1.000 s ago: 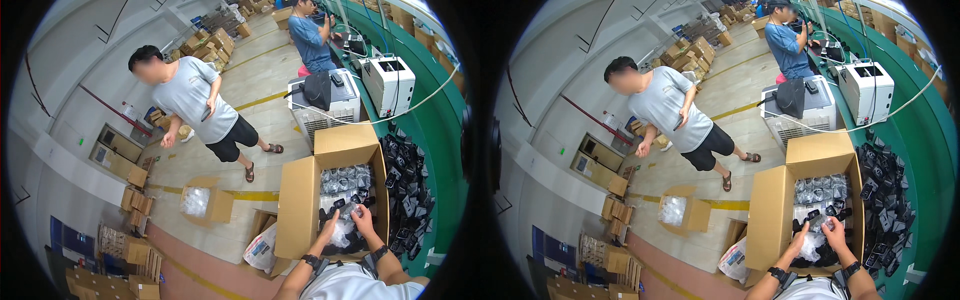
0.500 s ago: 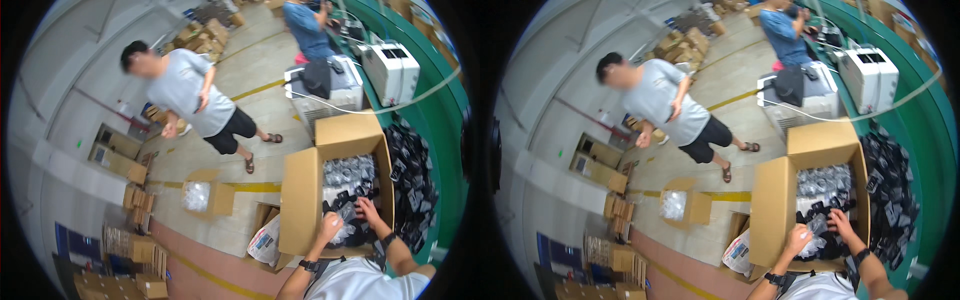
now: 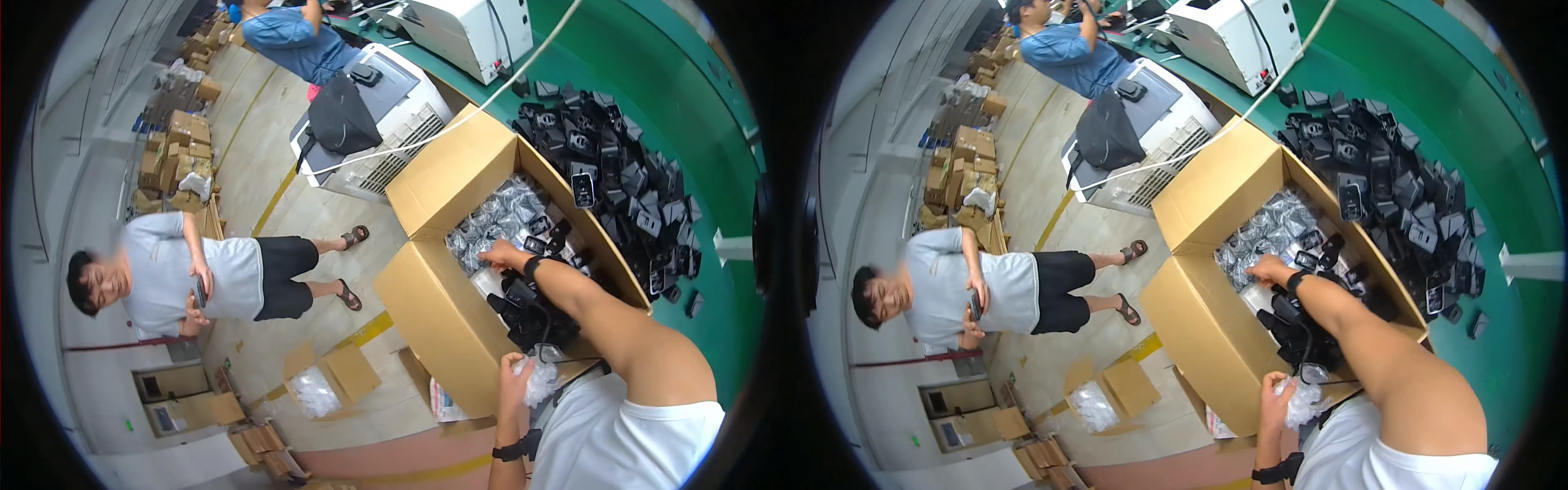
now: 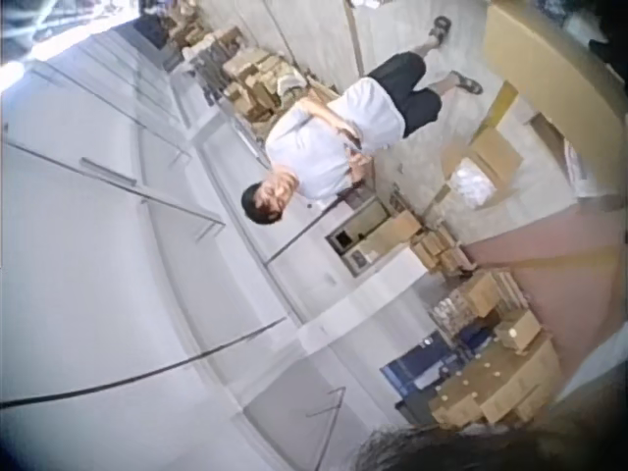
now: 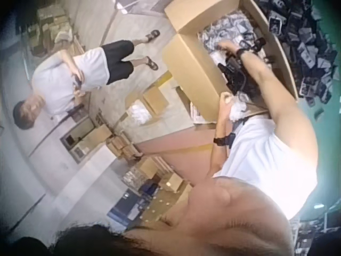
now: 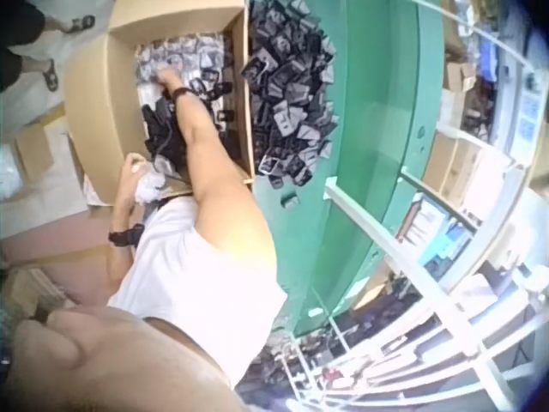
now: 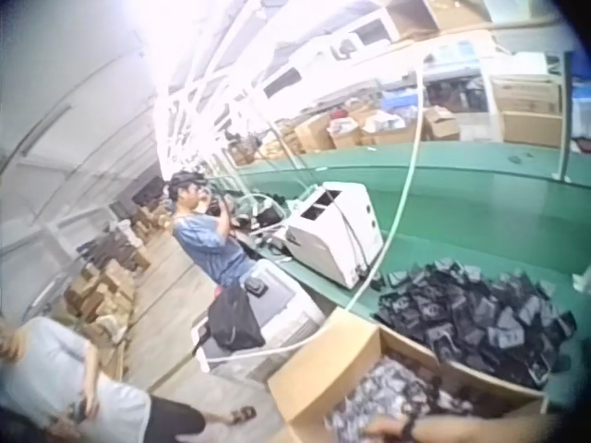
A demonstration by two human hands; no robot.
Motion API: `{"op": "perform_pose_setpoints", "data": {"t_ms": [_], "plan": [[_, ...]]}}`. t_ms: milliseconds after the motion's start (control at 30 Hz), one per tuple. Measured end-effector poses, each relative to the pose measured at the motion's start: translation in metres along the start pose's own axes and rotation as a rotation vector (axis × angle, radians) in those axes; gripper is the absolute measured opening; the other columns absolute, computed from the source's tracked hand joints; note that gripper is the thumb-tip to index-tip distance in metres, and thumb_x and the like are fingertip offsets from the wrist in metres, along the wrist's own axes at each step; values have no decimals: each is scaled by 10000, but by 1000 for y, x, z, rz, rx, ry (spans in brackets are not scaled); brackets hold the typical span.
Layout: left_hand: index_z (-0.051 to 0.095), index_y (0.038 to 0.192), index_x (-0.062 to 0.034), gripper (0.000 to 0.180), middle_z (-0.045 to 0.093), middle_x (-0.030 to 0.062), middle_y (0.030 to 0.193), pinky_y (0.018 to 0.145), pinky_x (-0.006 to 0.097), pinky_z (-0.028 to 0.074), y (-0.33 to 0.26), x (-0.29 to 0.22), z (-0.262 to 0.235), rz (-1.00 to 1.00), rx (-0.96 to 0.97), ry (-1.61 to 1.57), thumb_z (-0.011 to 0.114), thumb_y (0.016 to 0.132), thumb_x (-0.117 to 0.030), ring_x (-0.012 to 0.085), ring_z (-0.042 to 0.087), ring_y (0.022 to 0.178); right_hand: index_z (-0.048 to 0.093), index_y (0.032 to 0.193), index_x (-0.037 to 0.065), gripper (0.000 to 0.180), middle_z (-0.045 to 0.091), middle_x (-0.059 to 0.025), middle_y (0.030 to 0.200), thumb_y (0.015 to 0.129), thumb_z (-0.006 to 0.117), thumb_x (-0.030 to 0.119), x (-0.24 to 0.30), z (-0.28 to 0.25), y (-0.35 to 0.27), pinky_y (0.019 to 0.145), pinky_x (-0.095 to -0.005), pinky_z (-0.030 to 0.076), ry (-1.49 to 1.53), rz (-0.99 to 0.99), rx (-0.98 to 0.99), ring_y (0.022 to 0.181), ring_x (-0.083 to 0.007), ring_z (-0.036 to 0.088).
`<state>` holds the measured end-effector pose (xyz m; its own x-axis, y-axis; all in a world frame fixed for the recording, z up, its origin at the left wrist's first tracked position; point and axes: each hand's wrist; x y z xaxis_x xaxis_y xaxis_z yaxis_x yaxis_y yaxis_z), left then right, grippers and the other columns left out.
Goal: The person unpacks small black electronic components from plastic bags inside a cardboard box and places them onto a green workbench. The person repeatedly picks up a bag, opens it, removes the component, and discards the bag while another person stands nearby.
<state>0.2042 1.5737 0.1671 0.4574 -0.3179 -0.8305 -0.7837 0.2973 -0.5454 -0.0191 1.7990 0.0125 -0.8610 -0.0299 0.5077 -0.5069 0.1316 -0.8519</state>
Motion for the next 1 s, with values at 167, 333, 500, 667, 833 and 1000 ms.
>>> {"op": "perform_pose_setpoints", "data": {"t_ms": [167, 333, 500, 667, 833, 1000], "plan": [[526, 1046, -47, 235, 551, 21, 954, 786, 243, 426, -16, -7, -28, -218, 168, -111, 620, 832, -67, 110, 510, 864, 684, 769, -17, 464, 681, -146, 748, 720, 698, 444, 7, 32, -10, 680, -343, 529, -162, 2, -179, 671, -262, 674], [535, 1045, -56, 193, 565, 6, 855, 607, 221, 439, -10, -25, -27, -159, 254, -60, 540, 859, -7, 69, 520, 714, 652, 821, -53, 470, 672, -166, 819, 747, 707, 407, -22, 71, 13, 531, -343, 540, 421, 213, -199, 640, -256, 668], [539, 1049, -51, 187, 569, -13, 872, 651, 208, 434, -8, -24, -26, -169, 233, -93, 562, 865, -33, 57, 519, 750, 643, 755, -68, 524, 665, -125, 668, 781, 668, 455, -33, 75, 36, 505, -297, 534, 541, 101, -205, 531, -189, 652], [541, 1034, -58, 159, 568, -24, 887, 695, 198, 424, -21, -20, -35, -197, 232, -79, 567, 877, -62, 42, 506, 784, 637, 677, -15, 463, 658, -99, 627, 834, 632, 421, -54, 79, 39, 496, -274, 511, 488, -129, -158, 510, -158, 636], [567, 1008, -55, 134, 578, -5, 909, 732, 208, 425, -17, -35, -26, -142, 203, -79, 585, 883, -98, 59, 514, 817, 573, 667, 53, 335, 577, -38, 569, 878, 609, 310, -61, 83, 35, 397, -268, 400, 831, -191, -86, 428, -124, 500], [606, 1002, -36, 170, 604, 36, 935, 740, 244, 456, 13, -52, -22, -48, 27, -87, 570, 909, -174, 106, 559, 840, 509, 655, 115, 303, 479, 20, 553, 894, 591, 283, -55, 48, -64, 428, -213, 320, 1304, -240, 529, 469, -71, 429]]}}
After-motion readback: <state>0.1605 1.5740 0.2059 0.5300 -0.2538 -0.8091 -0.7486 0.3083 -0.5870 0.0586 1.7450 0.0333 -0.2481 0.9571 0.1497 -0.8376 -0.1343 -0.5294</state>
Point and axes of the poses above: each hand's wrist, its own y-axis towards the middle knuckle, its own z-axis out of the palm, x = y × z
